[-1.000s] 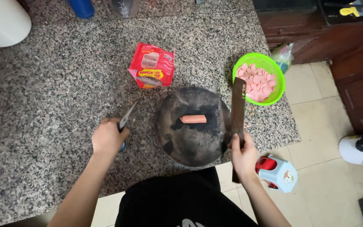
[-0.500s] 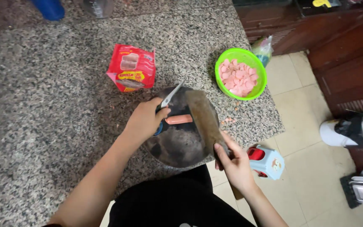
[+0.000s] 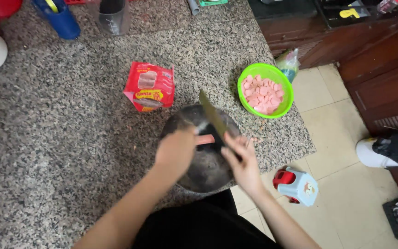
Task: Cutting sausages into thin slices on a wooden cutting board.
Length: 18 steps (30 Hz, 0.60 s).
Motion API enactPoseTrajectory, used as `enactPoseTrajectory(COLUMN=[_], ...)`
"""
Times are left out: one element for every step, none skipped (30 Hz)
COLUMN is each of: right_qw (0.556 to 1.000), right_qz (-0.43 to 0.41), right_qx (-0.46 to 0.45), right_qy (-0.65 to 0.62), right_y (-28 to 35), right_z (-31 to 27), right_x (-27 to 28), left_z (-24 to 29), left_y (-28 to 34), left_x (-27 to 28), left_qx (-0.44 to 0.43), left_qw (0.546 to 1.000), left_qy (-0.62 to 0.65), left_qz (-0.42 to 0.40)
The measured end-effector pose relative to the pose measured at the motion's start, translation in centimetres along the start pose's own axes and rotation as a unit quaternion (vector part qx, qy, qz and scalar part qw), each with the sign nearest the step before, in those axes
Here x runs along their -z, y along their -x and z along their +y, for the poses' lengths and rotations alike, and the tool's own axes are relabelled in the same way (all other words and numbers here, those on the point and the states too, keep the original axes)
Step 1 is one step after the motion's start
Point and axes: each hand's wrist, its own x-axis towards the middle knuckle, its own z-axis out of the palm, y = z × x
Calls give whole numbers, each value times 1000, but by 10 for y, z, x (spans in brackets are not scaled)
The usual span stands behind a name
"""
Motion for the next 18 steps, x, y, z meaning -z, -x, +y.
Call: enactPoseTrajectory(right_qw=[1000, 997, 986, 986, 969, 940, 940, 954, 962, 962, 987, 992, 992, 996, 998, 998, 987, 946], right_qz=[0, -33, -66, -63, -39, -15, -14, 50, 114, 112, 115, 120, 122, 78, 33, 34, 7, -19], right_qx=[1, -70, -141, -139, -219, -300, -302, -260, -217, -217, -102, 17, 18, -2, -23, -20, -151, -277], right_qy=[-1, -31, -61, -59, -111, -162, -160, -141, -121, -123, -45, 34, 32, 41, 49, 51, -55, -164], right_y=[13, 23, 32, 26, 20, 20, 1, -19, -38, -42, -47, -54, -41, -26, -10, -2, 6, 14], right_z=[-8, -14, -20, -17, -13, -11, -13, -16, -18, -17, -17, -16, -13, -11, -8, -7, -6, -5], right_x=[5, 10, 15, 18, 21, 25, 24, 25, 25, 25, 25, 24, 17, 12, 8, 12, 17, 18], left_z=[-9, -18, -27, -20, -13, -6, 8, 22, 36, 37, 39, 39, 29, 20, 12, 2, -8, -21], left_y=[-2, -6, -10, -9, -8, -3, 1, 3, 6, 8, 10, 9, -1, -9, -18, -19, -20, -20], left_x=[7, 15, 23, 28, 31, 32, 16, 0, -15, -22, -28, -33, -26, -22, -17, -4, 10, 25], left_qx=[0, 19, 37, 34, 31, 30, 29, -20, -68, -66, -75, -87, -88, -66, -45, -47, -21, 5], left_qw=[1000, 1000, 999, 999, 999, 999, 999, 1000, 997, 998, 997, 996, 996, 997, 998, 997, 998, 998], left_qy=[0, 5, 11, 12, 24, 37, 38, 18, -2, -4, 2, 7, 3, 18, 33, 34, 32, 27], left_qz=[1, 11, 21, 23, 4, -19, -22, -1, 21, 21, 26, 31, 33, 36, 40, 42, 50, 58])
